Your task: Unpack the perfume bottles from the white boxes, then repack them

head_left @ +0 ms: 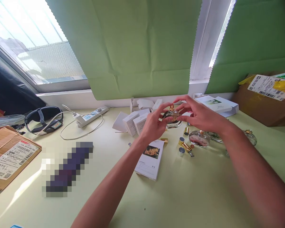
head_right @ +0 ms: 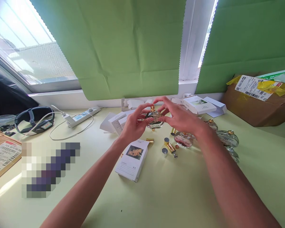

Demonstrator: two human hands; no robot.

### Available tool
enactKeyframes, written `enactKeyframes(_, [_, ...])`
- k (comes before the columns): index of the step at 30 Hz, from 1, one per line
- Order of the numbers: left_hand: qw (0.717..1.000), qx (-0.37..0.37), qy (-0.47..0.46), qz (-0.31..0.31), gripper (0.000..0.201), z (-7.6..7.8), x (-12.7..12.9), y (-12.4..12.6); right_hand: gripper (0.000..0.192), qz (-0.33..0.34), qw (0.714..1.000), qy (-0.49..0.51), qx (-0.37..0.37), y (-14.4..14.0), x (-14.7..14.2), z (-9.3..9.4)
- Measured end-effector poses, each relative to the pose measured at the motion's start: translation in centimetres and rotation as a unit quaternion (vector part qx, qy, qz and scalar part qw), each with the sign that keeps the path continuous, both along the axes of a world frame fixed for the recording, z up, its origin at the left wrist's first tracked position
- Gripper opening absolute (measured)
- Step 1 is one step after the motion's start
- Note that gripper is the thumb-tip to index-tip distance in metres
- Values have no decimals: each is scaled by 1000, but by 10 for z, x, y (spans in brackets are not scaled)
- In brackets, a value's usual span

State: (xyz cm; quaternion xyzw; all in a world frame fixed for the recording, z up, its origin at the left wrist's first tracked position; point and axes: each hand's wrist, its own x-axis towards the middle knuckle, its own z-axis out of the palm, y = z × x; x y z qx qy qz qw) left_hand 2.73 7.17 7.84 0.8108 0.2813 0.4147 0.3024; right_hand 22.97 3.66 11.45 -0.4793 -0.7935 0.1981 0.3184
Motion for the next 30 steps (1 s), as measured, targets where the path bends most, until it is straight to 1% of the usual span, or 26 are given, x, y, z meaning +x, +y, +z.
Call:
enactKeyframes(4, [1000,1,4,10,38,-3,1,0,49,-12,1000,-15,2,0,0,0])
enactKeyframes(8, [1000,5,12,16,37,-6,1,1,49,-6,1000,-16,-11,2,-1,-4])
enactKeyframes(11, [999,14,25,22,37,-9,1,2,52,-8,1000,-12,-18,5,-2,-9])
enactKeyframes(13, [998,18,42,35,39,-13,1,4,57,-14,999,-15,-29,6,0,-10])
enactKeyframes(15, [995,25,72,60,42,-19,1,6,60,-28,998,-37,-37,4,6,-7])
enactKeyframes(17, [989,34,116,83,43,-26,2,8,53,-60,996,-56,-23,0,16,-1])
enactKeyframes(19, [983,36,157,91,42,-34,4,8,44,-104,994,-46,5,-5,27,7])
enactKeyframes(22, [974,35,200,96,41,-43,9,4,40,-142,990,-8,20,-10,39,15])
enactKeyframes(26, [961,38,255,103,40,-49,17,-4,35,-145,989,-14,15,-8,40,14])
enactKeyframes(30, [946,49,301,112,37,-47,19,-7,34,-128,992,-21,-5,-3,31,6])
